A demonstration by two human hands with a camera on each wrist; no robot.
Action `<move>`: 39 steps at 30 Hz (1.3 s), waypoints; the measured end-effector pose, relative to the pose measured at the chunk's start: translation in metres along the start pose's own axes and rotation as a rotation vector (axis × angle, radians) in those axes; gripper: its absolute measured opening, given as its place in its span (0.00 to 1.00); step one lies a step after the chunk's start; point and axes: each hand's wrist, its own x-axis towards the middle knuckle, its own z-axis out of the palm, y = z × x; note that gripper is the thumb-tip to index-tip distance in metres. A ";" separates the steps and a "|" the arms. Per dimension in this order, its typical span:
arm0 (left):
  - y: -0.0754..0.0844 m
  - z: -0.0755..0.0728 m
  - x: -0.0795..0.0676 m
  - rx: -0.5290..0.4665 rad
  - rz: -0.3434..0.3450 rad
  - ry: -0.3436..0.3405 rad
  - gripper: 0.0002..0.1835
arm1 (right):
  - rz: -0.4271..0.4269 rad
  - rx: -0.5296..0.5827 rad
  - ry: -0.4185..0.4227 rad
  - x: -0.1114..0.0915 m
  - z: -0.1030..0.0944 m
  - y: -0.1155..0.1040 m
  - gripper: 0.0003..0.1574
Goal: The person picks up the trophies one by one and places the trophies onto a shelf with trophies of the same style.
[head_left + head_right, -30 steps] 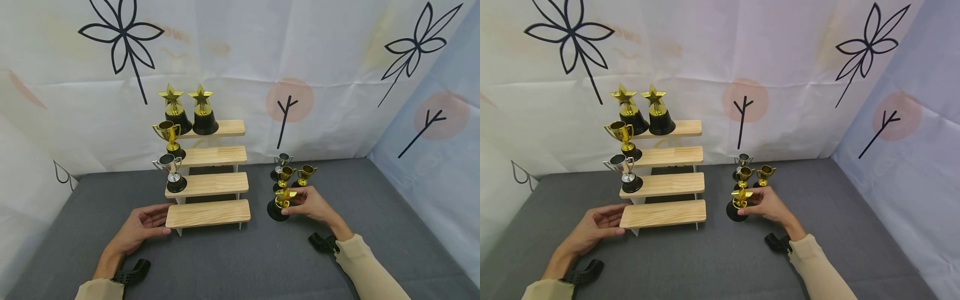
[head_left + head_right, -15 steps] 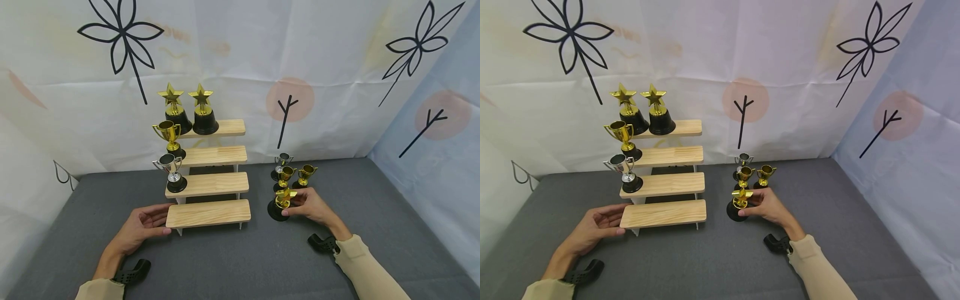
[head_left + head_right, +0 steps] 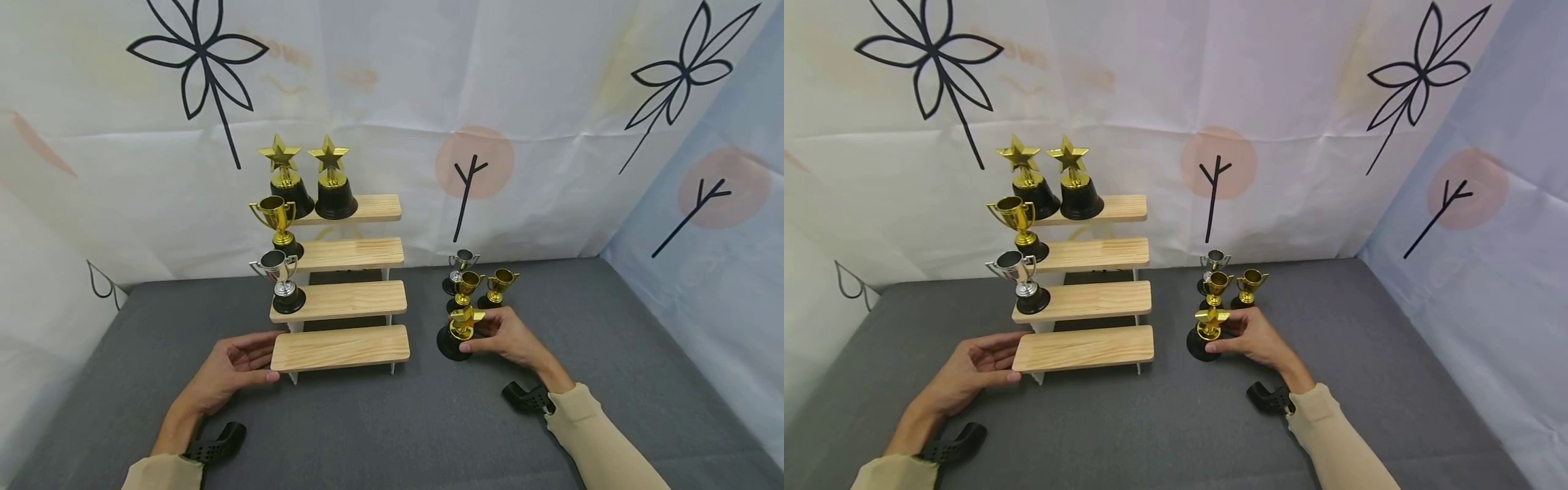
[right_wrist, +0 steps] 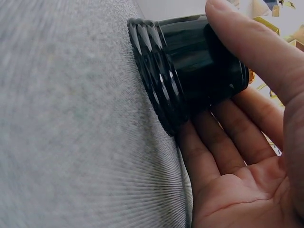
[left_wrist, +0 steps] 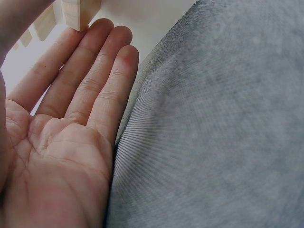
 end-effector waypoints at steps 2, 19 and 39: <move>0.000 0.000 0.000 0.002 0.000 0.001 0.36 | -0.001 -0.017 0.002 0.000 0.001 -0.001 0.32; -0.001 0.000 0.000 0.000 0.002 0.002 0.36 | -0.002 -0.100 0.071 0.002 0.004 -0.013 0.29; -0.002 -0.001 0.000 -0.001 -0.014 0.012 0.37 | 0.056 -0.152 0.178 0.002 0.008 -0.044 0.28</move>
